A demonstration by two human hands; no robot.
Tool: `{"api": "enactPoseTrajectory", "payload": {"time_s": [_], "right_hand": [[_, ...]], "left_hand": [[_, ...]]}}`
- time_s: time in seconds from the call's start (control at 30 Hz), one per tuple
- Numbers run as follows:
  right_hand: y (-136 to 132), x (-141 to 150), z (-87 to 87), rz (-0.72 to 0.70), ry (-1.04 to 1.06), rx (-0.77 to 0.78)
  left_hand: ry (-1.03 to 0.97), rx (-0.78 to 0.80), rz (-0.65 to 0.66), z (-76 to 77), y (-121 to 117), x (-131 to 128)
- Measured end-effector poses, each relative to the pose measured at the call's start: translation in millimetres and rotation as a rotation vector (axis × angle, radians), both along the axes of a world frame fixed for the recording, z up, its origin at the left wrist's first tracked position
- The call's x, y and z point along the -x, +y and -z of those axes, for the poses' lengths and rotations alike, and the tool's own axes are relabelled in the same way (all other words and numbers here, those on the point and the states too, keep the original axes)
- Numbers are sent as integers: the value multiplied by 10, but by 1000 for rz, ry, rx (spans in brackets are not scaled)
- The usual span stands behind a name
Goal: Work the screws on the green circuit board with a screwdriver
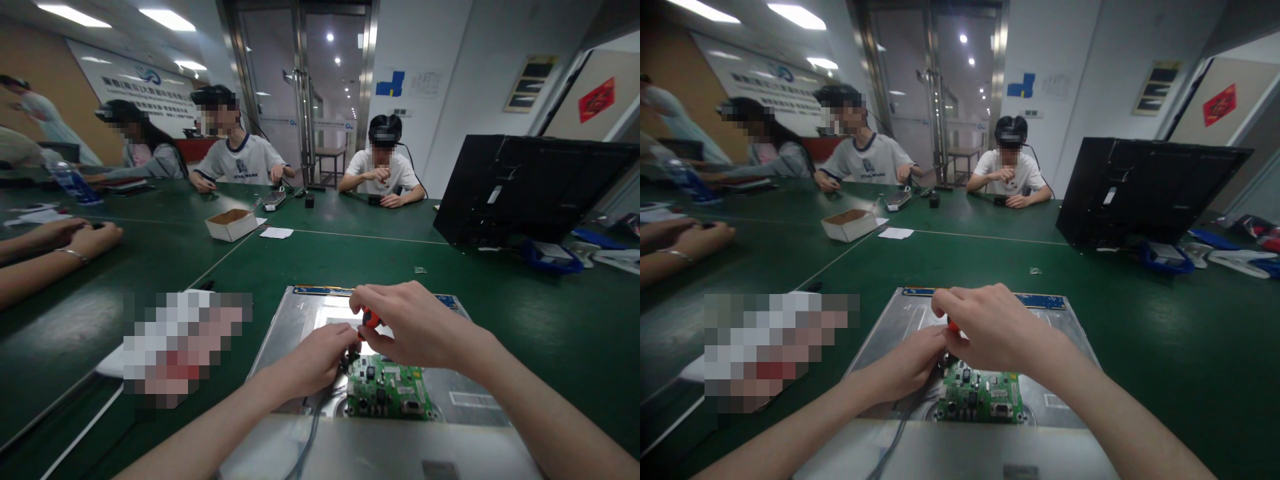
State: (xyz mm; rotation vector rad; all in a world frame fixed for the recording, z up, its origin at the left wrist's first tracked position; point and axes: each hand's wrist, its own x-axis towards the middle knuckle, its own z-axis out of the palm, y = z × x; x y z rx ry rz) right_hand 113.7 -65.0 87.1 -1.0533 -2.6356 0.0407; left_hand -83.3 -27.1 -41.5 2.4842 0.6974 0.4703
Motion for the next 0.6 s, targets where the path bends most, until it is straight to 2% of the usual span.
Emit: {"api": "enactPoseTrajectory", "payload": {"time_s": [0.1, 0.3, 0.6], "right_hand": [[-3, -2, -9, -11, -22, -11], [33, -7, 3, 59, -96, -93], [4, 32, 14, 37, -46, -46]], "left_hand": [[20, -31, -15, -24, -17, -8], [34, -87, -11, -85, -41, -17], [44, -48, -18, -64, -40, -38]]}}
